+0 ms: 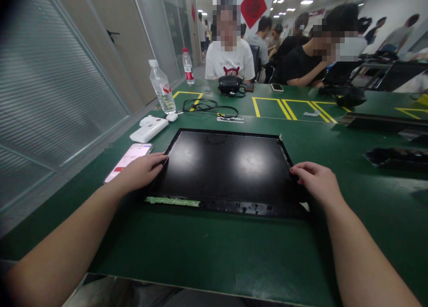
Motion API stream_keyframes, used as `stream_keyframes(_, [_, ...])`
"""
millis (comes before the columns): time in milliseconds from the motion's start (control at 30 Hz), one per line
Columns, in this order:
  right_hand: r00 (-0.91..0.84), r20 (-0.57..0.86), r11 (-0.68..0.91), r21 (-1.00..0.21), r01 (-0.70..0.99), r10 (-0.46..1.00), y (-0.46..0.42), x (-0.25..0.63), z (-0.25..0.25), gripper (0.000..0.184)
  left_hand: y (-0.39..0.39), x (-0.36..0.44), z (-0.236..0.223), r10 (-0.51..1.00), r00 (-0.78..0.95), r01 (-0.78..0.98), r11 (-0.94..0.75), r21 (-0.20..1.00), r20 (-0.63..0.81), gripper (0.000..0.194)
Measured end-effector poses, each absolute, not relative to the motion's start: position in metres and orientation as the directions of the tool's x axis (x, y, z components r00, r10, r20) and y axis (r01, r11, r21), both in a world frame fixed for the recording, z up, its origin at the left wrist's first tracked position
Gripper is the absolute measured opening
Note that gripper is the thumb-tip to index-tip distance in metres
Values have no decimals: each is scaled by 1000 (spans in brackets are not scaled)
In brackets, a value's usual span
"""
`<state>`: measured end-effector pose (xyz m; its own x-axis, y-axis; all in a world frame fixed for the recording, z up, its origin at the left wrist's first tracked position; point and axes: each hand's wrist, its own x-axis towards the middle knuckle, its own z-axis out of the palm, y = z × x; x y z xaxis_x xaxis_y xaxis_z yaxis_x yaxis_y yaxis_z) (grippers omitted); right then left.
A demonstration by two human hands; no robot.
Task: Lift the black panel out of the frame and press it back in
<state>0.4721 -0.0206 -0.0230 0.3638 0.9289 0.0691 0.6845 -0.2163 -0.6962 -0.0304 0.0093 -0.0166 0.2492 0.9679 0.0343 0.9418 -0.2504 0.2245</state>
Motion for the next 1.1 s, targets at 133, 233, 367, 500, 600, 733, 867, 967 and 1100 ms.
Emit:
stream_keyframes(133, [447,-8,-326,-696,640,895,-23,462,-14,24,10,-30,-15,965,262,933,-260,249,23,50])
stream_keyframes(233, [456,12,-306,-726,616,890,-25,459,-10,25,10,-30,-16,960,275,914,-276,297,45,52])
stream_keyframes(367, [472,55,-306,-694,651,880,-25,464,-13,25,12,-33,-19,965,246,928,-262,266,93,58])
stream_keyframes(500, [483,59,-330,-658,677,874,-20,474,-23,29,15,-36,-23,978,201,962,-208,180,56,56])
stream_keyframes(600, [467,148,-282,-628,725,872,-16,484,-32,34,16,-35,-23,978,205,965,-207,159,29,52])
stream_keyframes(733, [435,110,-286,-607,741,894,-12,487,-38,35,16,-31,-20,974,218,946,-225,233,56,46])
stream_keyframes(867, [385,97,-258,-592,764,918,-11,480,-40,30,17,-30,-20,974,211,920,-226,320,82,43])
stream_keyframes(967, [352,76,-244,-584,774,933,-13,476,-41,30,18,-32,-21,984,133,898,-170,405,117,39])
stream_keyframes(1100, [329,96,-219,-572,791,939,-14,475,-41,30,15,-32,-18,991,-72,777,-14,630,111,39])
